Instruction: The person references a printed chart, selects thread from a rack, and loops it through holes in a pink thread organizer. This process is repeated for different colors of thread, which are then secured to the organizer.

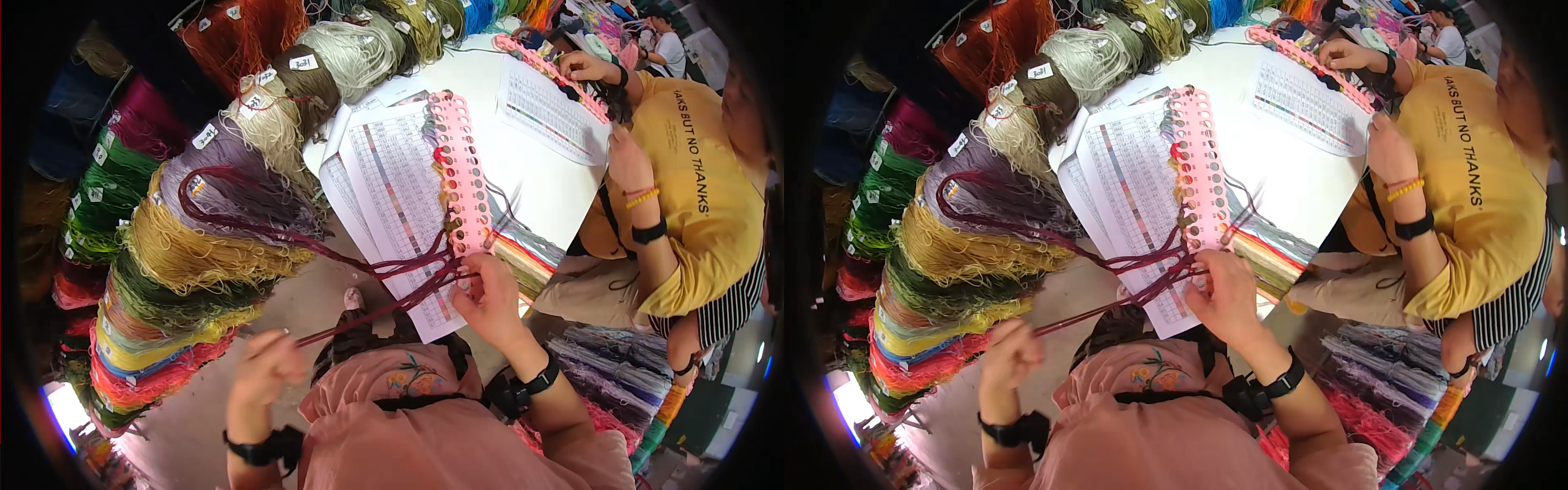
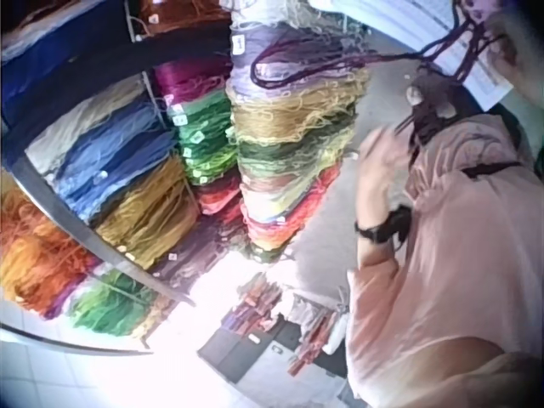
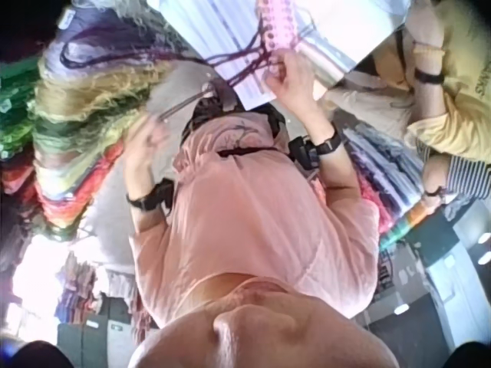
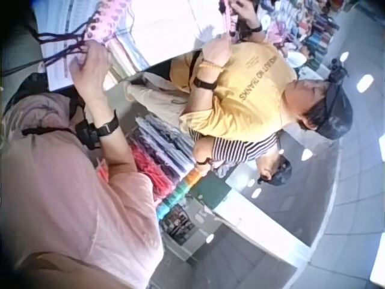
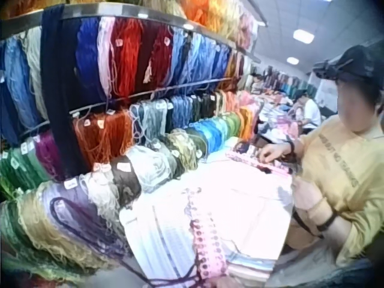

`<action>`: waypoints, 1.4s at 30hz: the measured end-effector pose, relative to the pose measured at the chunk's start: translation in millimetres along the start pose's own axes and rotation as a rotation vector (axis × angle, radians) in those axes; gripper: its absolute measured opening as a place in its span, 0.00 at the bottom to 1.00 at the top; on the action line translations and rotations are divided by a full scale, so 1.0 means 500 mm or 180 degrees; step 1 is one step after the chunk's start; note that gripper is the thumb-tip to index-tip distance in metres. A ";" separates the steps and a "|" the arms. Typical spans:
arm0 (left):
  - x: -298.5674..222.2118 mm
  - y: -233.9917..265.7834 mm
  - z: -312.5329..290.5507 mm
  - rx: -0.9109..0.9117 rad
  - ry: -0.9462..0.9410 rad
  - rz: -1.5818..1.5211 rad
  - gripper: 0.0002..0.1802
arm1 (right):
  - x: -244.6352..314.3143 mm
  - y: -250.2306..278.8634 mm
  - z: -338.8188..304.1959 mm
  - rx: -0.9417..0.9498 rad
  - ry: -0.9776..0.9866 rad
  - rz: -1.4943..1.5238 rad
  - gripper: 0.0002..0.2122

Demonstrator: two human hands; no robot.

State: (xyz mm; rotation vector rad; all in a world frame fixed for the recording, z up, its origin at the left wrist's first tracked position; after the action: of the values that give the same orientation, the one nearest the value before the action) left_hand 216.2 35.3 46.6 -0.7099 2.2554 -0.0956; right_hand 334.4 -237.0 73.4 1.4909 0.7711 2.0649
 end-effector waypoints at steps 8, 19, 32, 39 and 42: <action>0.196 0.365 -0.040 -0.1446 0.0001 0.0867 0.02 | -0.004 0.010 -0.007 0.0181 0.0027 -0.0033 0.18; -0.027 -0.322 0.009 0.0149 -0.4195 0.3528 0.20 | -0.008 0.059 0.010 0.0528 -0.0395 -0.1191 0.32; -0.005 -0.352 0.039 -0.0122 -0.4006 0.4504 0.24 | -0.080 0.152 -0.018 0.0082 -0.0532 -0.0703 0.30; -0.001 -0.357 0.039 -0.0391 -0.4175 0.4723 0.25 | -0.075 0.152 0.003 0.0104 -0.0096 -0.0559 0.28; -0.008 -0.357 0.045 -0.0359 -0.4116 0.4907 0.20 | -0.080 0.139 0.025 0.0366 -0.0364 -0.0412 0.27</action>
State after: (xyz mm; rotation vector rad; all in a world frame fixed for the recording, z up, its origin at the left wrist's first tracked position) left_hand 316.4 -110.0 82.3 0.8590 0.9998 0.9317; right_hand 354.5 -312.3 96.6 1.5625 0.9290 1.8513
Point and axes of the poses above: each hand's wrist, its own z-axis towards the middle knuckle, its own y-axis out of the back of the hand, x = y × z, the point moved 5 cm from there along z, towards the middle knuckle, and after that the axes turned 9 degrees about -x, right-handed, at the moved point
